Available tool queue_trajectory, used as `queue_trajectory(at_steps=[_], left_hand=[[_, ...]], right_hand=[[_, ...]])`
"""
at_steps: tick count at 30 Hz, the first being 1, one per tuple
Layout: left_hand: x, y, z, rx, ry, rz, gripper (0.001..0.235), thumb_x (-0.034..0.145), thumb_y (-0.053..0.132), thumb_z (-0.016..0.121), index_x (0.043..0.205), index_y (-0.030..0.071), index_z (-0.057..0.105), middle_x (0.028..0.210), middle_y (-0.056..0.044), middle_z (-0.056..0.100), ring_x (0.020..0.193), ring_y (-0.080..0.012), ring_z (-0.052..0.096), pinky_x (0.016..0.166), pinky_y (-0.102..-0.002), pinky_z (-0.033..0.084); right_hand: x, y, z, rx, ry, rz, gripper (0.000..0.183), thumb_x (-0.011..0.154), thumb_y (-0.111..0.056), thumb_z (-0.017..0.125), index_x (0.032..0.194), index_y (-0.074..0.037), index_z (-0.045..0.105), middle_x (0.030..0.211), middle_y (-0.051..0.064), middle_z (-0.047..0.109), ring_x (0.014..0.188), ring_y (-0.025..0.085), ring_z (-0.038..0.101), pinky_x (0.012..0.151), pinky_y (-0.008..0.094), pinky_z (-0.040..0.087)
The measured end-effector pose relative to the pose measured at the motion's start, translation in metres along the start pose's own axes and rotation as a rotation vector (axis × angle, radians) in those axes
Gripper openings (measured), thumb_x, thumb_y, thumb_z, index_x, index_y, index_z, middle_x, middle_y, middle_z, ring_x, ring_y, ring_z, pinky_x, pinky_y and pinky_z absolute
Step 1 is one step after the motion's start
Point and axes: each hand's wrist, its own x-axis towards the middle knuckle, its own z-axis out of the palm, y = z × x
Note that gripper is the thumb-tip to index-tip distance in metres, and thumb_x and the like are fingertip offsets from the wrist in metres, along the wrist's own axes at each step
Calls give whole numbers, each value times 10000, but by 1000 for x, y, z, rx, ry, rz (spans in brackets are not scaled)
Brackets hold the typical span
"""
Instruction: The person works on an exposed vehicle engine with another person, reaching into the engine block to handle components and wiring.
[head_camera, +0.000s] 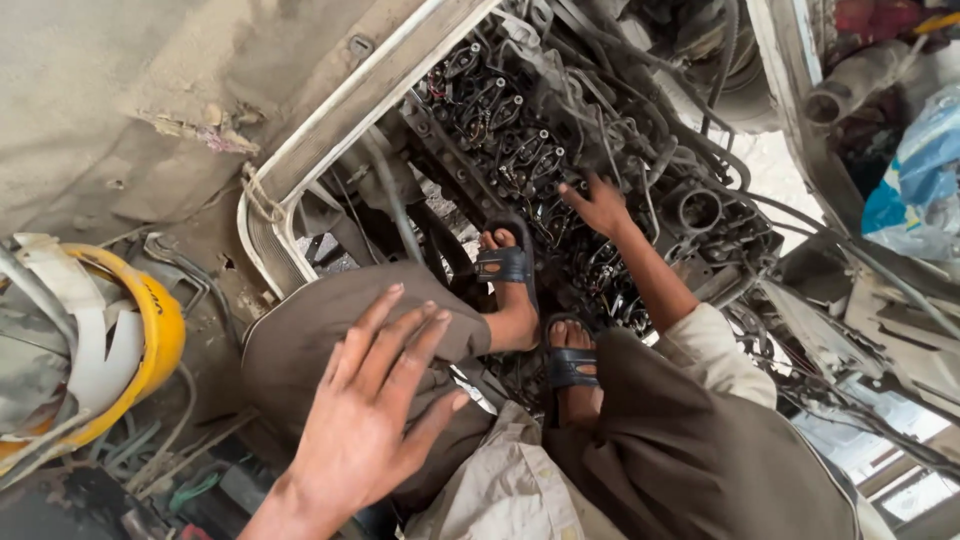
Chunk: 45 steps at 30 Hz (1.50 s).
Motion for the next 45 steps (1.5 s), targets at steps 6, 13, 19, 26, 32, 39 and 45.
queue_trajectory(at_steps=[6,13,19,26,32,39,45], left_hand=[[3,-6,4,56,28,-6,677,835,299,776,1407,20,542,1388,-143,572,1440,-381,399,1041,-531,433],[-2,3,5,16,-27,17,677,861,342,765,1416,28,538,1395,-158,559,1449,-389,378,1039,-557,415],[-4,2,8,-38,-71,16,659,877,346,745,1416,25,542,1401,-164,556,1455,-388,368,1071,-559,402],[-4,2,8,-39,-77,11,626,892,378,729,1384,24,575,1399,-178,560,1445,-394,362,1077,-558,385],[-6,2,7,-57,-92,4,618,894,388,721,1375,24,587,1398,-170,563,1448,-386,369,1082,-543,392],[-5,0,8,-35,-113,20,614,892,376,715,1367,11,584,1385,-176,556,1440,-396,372,1080,-549,388],[-6,-1,8,-51,-119,9,597,892,377,718,1345,8,594,1398,-176,548,1442,-398,369,1074,-550,391]], right_hand=[[-13,-17,-5,90,146,-35,726,986,-666,578,1429,-91,609,1293,278,598,1196,470,552,998,629,356],[-29,-28,-28,137,91,-70,702,943,-626,605,1416,-108,610,1241,265,651,1143,408,643,989,501,486],[-2,-12,-35,343,44,-94,787,953,-605,617,1493,-46,491,1353,268,637,1231,393,634,1022,473,486],[5,-42,15,-157,184,-127,959,919,-663,643,1564,-16,350,1556,334,407,1420,501,410,1084,697,353],[-15,-79,2,-258,152,-99,1202,846,-832,564,1654,-64,117,1588,350,296,1453,547,324,1092,766,305],[0,-128,-22,-355,-13,-146,1201,796,-891,608,1647,-195,124,1678,345,93,1486,590,181,1083,804,233],[27,-155,-26,-355,-42,-98,1333,714,-808,739,1650,-104,103,1620,361,165,1477,556,215,1116,769,232]])
